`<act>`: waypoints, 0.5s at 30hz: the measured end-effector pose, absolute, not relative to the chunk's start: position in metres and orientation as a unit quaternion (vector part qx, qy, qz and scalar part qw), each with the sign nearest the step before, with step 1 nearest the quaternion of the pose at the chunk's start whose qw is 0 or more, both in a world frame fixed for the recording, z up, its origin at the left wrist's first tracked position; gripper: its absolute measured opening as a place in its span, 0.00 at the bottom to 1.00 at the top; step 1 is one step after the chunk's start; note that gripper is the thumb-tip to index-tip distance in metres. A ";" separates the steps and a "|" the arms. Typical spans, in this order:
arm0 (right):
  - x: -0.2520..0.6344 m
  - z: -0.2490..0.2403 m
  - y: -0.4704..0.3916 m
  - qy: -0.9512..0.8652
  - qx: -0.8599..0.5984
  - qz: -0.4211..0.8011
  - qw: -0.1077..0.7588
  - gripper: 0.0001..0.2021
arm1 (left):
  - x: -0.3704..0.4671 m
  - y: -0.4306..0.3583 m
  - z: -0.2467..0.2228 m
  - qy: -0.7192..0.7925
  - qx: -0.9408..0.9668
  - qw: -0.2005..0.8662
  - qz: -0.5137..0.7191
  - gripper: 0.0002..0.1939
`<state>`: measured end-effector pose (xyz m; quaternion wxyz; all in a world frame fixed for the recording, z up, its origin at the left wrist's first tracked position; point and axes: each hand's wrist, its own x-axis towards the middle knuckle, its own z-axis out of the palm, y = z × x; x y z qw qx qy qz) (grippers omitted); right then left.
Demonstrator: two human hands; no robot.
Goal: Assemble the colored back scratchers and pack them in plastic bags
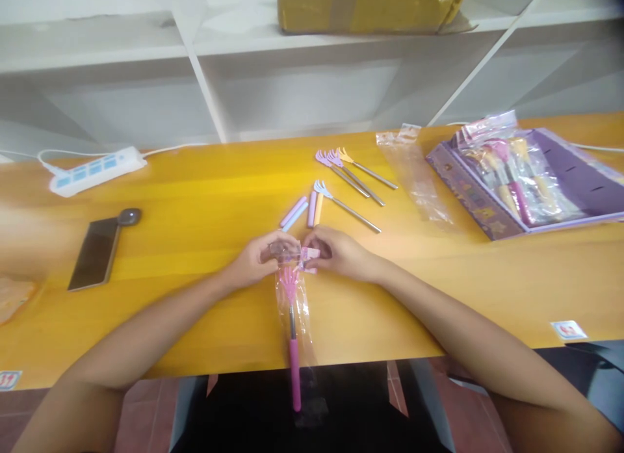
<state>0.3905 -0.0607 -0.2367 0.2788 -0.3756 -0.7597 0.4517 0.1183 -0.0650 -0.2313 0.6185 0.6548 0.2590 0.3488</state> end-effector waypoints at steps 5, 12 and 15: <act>0.399 -0.232 -0.056 -0.727 -0.346 0.531 0.265 0.17 | 0.118 -0.064 -0.233 0.263 0.657 0.618 0.343 0.22; 0.397 -0.235 -0.059 -0.653 -0.345 0.594 0.320 0.19 | 0.118 -0.063 -0.235 0.274 0.675 0.596 0.337 0.22; 0.394 -0.230 -0.063 -0.645 -0.349 0.559 0.386 0.17 | 0.120 -0.065 -0.236 0.291 0.676 0.591 0.329 0.21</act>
